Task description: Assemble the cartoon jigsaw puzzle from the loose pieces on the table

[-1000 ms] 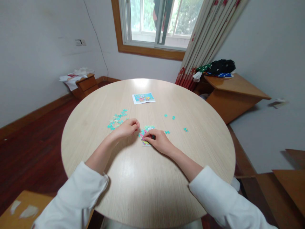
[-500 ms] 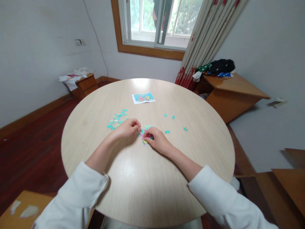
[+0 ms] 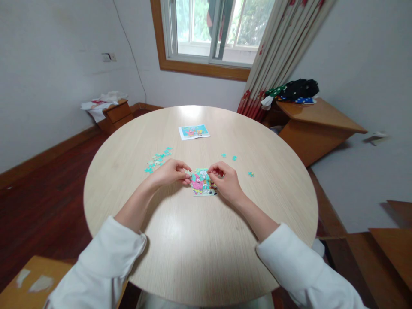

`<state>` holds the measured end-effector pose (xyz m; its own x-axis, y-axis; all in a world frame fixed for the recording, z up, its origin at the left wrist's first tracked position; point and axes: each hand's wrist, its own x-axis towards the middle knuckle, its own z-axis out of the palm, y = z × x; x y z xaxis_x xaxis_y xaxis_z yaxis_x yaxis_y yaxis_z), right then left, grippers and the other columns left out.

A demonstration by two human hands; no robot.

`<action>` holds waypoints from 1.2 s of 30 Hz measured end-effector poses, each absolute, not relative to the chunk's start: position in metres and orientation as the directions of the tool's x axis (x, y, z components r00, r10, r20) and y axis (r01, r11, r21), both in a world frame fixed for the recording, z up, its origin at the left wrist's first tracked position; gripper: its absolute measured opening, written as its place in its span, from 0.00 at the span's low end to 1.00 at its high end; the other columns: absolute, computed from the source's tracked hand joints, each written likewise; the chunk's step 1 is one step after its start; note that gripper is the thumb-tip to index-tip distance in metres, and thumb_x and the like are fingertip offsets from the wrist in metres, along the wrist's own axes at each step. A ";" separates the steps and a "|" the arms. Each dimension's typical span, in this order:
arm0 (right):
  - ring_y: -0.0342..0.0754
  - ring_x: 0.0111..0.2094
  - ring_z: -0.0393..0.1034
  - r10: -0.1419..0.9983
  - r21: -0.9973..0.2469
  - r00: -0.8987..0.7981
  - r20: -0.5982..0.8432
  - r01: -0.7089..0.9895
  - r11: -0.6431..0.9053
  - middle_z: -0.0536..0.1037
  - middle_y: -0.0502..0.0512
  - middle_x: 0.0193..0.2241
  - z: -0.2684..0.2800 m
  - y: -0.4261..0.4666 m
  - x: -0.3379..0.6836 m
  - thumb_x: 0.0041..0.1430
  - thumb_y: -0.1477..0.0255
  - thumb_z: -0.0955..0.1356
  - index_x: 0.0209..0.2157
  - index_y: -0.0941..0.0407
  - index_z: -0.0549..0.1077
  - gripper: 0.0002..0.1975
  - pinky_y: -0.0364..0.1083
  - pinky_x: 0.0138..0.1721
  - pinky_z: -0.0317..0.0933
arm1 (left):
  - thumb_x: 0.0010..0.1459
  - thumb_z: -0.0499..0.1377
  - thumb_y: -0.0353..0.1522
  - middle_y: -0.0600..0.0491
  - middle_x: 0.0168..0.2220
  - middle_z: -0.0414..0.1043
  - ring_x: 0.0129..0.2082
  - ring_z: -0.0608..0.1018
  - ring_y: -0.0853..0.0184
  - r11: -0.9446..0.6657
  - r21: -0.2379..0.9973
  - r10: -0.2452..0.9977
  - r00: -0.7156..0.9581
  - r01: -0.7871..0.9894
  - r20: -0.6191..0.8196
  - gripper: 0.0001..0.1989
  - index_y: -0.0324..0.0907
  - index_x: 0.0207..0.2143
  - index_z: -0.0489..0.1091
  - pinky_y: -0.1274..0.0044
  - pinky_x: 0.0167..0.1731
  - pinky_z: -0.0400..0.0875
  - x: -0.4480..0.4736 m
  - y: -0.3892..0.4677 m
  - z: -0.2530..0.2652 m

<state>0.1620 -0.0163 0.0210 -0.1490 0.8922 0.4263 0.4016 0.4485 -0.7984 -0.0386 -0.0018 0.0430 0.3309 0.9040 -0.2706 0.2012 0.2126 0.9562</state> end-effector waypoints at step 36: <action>0.41 0.24 0.61 0.874 -0.774 -0.207 0.439 0.408 0.485 0.69 0.48 0.22 0.016 -0.017 0.160 0.46 0.79 0.63 0.23 0.57 0.69 0.06 0.41 0.27 0.55 | 0.43 0.67 0.32 0.52 0.17 0.73 0.20 0.78 0.67 0.305 0.888 0.810 0.396 0.344 -0.432 0.13 0.37 0.23 0.63 0.78 0.23 0.72 -0.051 -0.003 0.042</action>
